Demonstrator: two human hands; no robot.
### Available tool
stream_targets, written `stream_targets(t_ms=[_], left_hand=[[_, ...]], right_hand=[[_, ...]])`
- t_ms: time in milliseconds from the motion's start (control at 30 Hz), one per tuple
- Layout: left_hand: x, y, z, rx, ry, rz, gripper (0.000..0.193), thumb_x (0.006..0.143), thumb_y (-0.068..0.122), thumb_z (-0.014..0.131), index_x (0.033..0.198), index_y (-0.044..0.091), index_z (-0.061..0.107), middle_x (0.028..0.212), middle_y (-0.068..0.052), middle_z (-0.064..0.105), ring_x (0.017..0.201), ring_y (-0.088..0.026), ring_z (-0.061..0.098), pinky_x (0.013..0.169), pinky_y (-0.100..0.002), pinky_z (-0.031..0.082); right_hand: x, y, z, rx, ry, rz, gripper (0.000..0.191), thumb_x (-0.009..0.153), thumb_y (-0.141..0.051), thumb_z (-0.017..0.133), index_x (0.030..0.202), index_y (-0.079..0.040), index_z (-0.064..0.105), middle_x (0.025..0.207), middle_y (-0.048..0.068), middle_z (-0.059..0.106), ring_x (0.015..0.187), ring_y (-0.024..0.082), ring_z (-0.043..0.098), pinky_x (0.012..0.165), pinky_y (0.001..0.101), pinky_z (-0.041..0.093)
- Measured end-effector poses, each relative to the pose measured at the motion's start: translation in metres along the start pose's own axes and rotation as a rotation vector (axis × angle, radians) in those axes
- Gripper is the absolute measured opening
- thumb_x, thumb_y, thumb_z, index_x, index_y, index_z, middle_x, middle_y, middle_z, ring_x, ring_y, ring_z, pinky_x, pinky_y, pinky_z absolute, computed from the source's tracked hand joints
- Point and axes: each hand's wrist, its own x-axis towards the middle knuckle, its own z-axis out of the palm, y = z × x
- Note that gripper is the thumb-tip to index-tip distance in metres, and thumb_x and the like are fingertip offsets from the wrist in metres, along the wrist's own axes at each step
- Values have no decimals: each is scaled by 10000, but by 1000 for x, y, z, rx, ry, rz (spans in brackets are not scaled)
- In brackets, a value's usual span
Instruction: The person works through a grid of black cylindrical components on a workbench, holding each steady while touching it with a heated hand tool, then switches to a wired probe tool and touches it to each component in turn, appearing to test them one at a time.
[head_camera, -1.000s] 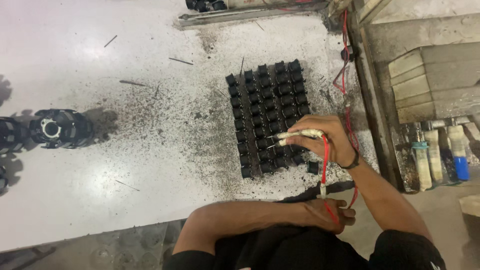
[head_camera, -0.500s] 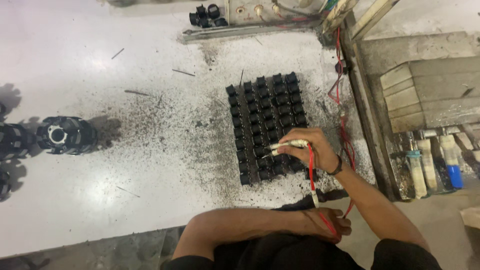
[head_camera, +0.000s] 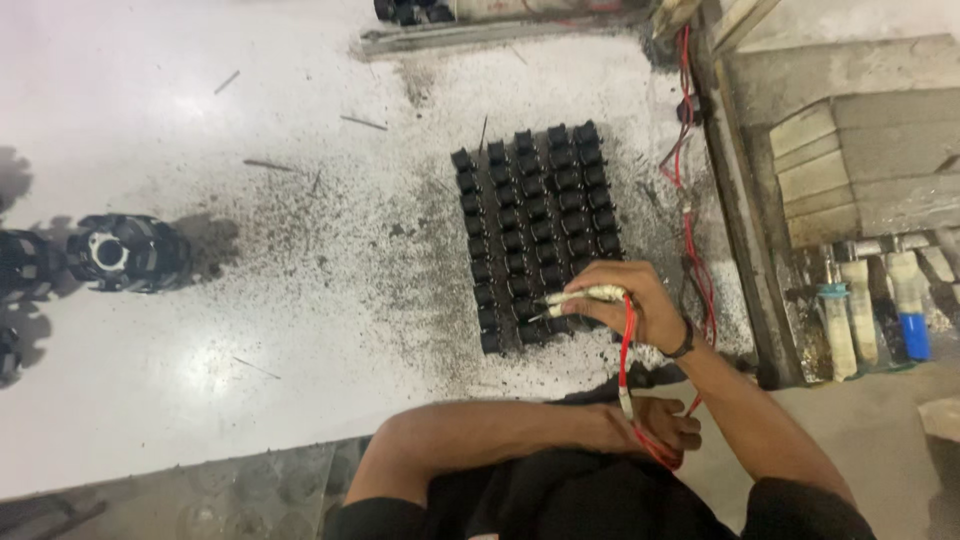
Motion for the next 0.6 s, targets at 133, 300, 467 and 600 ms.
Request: stream_targets(t_ms=[133,300,467,600], left_hand=[[12,8,2,255,120,64,212,1030,265,528,1121,93,445,1228,-88,514,1130,-210,522,919,-303,454],[9,-1,-1,148,-115,-70,225,1126,296,490,1142,85,413,1204,-91,498,1096,-214,505,933,-316,446],[4,-3,-1,261,-151,17,163,1114,267,466,1106,114,412,1171,-73,481,1094,-202,484,902,-315,440],[10,0,-7,56,-283,-104,147,989,281,474,1037,147,438,1168,-78,483,1117,-190,494,962,-354,441]], right_hand=[[4,0,0,-9,-3,-13,216,800,-62,852,992,-16,764,924,117,781,803,188,772,677,280,595],[-5,-13,-5,-49,13,91,229,798,-61,851,997,2,756,900,123,772,736,186,741,620,287,555],[-19,-25,-10,-55,2,2,257,772,-76,858,996,-10,751,930,120,764,794,189,752,667,277,578],[-21,-26,-7,-30,-14,9,240,783,-49,841,1000,-2,748,937,125,767,813,202,767,687,296,583]])
